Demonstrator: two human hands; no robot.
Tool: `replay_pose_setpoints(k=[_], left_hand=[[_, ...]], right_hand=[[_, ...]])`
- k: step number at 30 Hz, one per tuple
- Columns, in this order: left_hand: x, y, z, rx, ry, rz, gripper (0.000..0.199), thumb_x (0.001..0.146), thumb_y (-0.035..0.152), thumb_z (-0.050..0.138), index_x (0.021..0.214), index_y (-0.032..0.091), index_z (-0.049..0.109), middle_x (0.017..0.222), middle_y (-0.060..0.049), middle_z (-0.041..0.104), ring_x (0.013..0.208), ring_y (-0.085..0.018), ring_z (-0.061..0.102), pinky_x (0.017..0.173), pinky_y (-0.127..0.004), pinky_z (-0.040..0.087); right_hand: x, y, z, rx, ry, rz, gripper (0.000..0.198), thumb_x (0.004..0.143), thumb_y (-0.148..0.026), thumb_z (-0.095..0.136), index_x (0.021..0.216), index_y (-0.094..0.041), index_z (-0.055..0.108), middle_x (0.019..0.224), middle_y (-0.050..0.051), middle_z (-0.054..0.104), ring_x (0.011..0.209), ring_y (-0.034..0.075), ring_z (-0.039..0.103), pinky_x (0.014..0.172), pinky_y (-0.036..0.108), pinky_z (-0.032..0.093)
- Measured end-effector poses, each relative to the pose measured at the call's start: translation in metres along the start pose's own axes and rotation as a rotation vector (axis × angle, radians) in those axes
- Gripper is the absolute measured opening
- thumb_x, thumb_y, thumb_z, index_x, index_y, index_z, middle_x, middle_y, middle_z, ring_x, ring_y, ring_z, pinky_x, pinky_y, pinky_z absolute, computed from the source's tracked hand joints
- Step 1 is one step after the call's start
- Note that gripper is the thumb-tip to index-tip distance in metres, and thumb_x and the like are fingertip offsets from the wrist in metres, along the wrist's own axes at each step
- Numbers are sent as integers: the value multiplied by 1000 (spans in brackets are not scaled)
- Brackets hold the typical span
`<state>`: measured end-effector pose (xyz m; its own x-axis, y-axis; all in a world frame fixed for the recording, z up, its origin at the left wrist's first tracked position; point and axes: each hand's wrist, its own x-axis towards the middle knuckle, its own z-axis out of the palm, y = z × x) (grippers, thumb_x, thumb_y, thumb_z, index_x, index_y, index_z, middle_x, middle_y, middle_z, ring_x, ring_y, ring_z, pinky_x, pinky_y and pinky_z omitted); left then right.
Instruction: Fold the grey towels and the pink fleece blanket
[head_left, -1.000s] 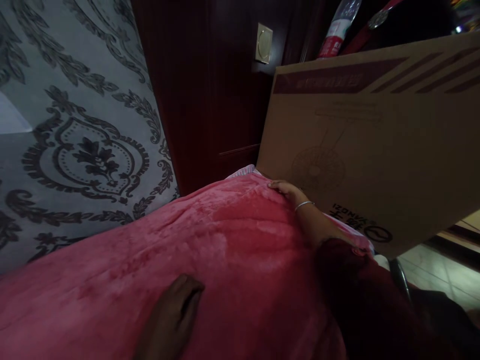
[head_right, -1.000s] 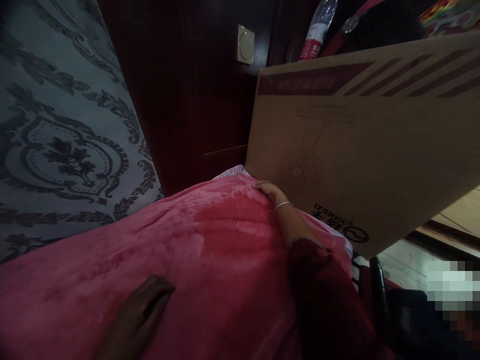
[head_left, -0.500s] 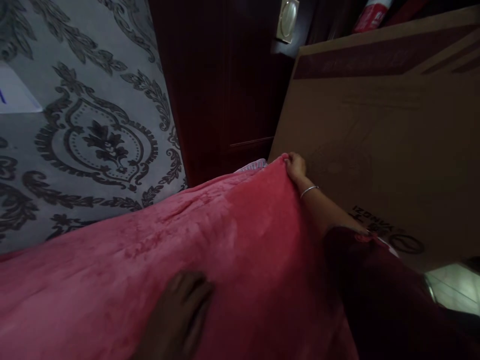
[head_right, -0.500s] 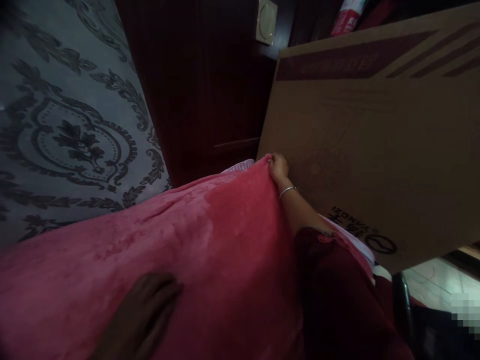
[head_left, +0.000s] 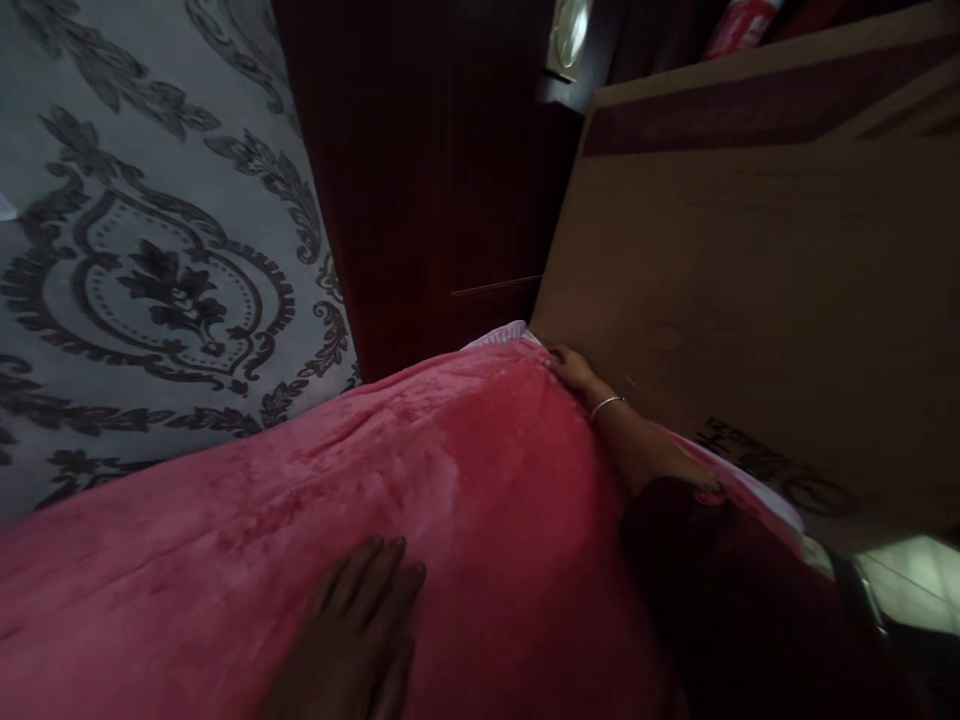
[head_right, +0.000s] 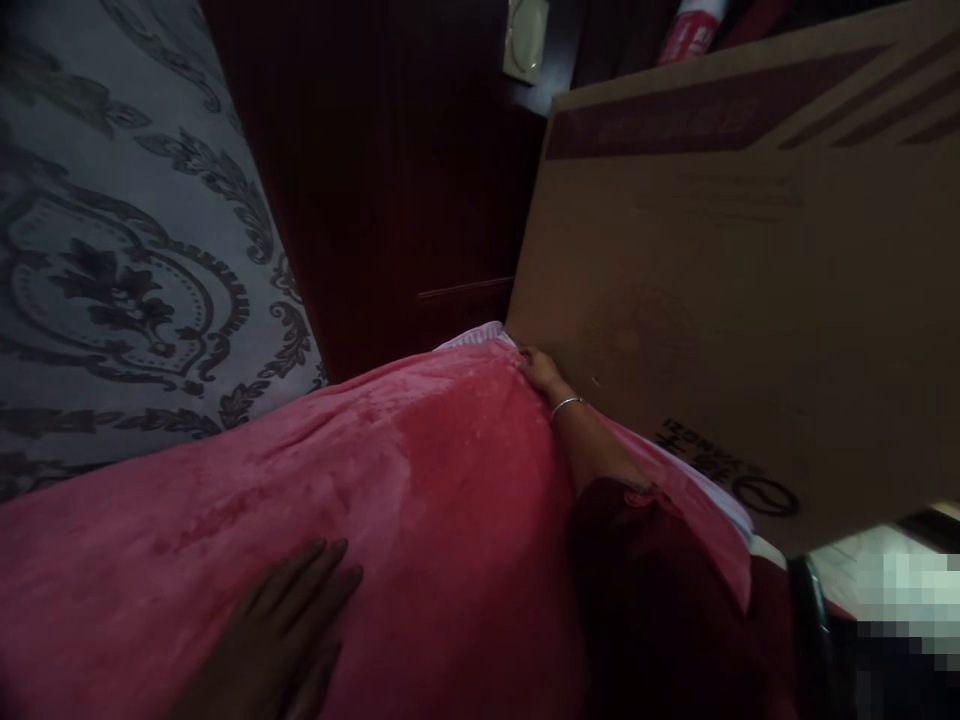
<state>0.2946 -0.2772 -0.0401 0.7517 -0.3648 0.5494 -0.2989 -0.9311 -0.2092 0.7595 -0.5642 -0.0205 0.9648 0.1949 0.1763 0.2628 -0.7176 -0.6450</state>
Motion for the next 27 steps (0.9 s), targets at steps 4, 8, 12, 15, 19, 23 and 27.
replay_pose_setpoints(k=[4, 8, 12, 15, 19, 23, 27], left_hand=[[3, -2, 4, -82, -17, -50, 46, 90, 28, 49, 134, 27, 62, 135, -4, 67, 123, -28, 59, 102, -47, 45], [6, -5, 7, -156, -80, -81, 44, 90, 30, 46, 130, 25, 66, 130, -7, 69, 122, -31, 58, 101, -49, 44], [7, -8, 11, -210, -122, -108, 44, 92, 33, 44, 127, 23, 67, 129, -9, 69, 125, -33, 55, 102, -52, 43], [9, -8, 13, -224, -144, -130, 46, 92, 37, 42, 127, 21, 68, 133, -11, 66, 126, -34, 55, 103, -53, 43], [14, -7, 10, -208, -168, -145, 47, 93, 38, 40, 125, 20, 69, 132, -12, 66, 124, -34, 56, 101, -52, 44], [18, -7, 5, -216, -188, -143, 49, 94, 39, 38, 125, 18, 70, 131, -15, 66, 123, -35, 56, 100, -53, 45], [19, -8, 2, -231, -199, -151, 49, 95, 38, 38, 126, 18, 69, 132, -14, 66, 122, -35, 57, 100, -53, 46]], right_hand=[[-38, 19, -42, 77, -116, 79, 42, 95, -47, 59, 118, -14, 71, 121, 12, 72, 108, 25, 67, 98, 35, 50], [-85, 41, -83, 127, -182, 183, 45, 90, -57, 63, 105, -17, 76, 108, 11, 76, 97, 26, 70, 93, 39, 54], [-132, 57, -114, 348, -282, 361, 41, 85, -56, 68, 97, -18, 75, 100, 11, 77, 89, 26, 71, 86, 39, 58], [-166, 63, -129, 537, -336, 414, 34, 82, -49, 72, 99, -19, 72, 99, 9, 77, 88, 23, 70, 86, 36, 57], [-194, 63, -139, 571, -393, 351, 34, 75, -35, 79, 104, -21, 68, 99, 4, 75, 85, 18, 68, 82, 29, 57], [-202, 59, -148, 503, -329, 363, 30, 72, -29, 79, 99, -22, 68, 88, -1, 73, 76, 15, 66, 75, 25, 56], [-204, 46, -156, 484, -353, 359, 30, 71, -23, 78, 101, -21, 71, 100, 2, 75, 89, 17, 68, 84, 27, 57]])
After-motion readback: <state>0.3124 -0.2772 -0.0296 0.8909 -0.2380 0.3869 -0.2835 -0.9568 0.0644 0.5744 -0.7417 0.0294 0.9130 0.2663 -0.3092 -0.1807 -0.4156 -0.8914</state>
